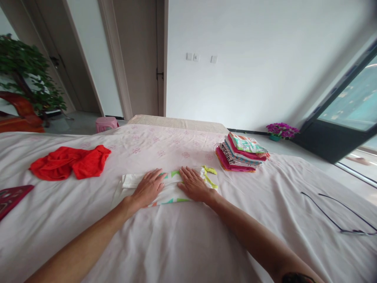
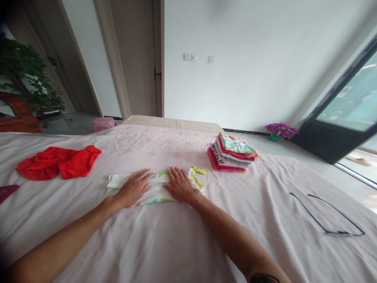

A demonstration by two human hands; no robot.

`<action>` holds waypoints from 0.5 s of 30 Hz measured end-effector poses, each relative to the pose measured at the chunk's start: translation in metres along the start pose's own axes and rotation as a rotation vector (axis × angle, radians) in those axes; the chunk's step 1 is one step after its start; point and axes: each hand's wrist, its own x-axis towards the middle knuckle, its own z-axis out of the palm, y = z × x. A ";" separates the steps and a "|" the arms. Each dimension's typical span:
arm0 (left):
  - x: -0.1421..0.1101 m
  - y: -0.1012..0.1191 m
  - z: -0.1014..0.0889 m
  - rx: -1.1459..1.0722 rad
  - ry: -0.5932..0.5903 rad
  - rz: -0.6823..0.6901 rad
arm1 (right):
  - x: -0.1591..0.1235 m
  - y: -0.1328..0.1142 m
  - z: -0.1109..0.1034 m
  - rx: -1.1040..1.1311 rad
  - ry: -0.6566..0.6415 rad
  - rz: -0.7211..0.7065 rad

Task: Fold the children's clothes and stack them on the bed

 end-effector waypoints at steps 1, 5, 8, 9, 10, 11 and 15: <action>-0.004 -0.005 0.000 0.031 -0.008 -0.013 | -0.002 0.003 0.003 -0.010 -0.002 0.009; -0.023 -0.025 -0.007 0.157 -0.044 -0.126 | -0.009 0.014 0.005 -0.077 0.051 0.034; -0.037 -0.037 -0.014 0.239 -0.091 -0.277 | -0.012 0.018 0.006 -0.128 0.085 0.038; -0.041 -0.041 -0.016 0.258 -0.100 -0.322 | -0.013 0.019 0.006 -0.142 0.091 0.035; -0.045 -0.045 -0.017 0.274 -0.103 -0.356 | -0.014 0.019 0.006 -0.154 0.093 0.030; -0.048 -0.048 -0.017 0.286 -0.102 -0.378 | -0.014 0.019 0.006 -0.164 0.095 0.024; -0.059 -0.062 -0.012 0.341 -0.066 -0.431 | -0.019 0.023 0.005 -0.173 0.091 0.009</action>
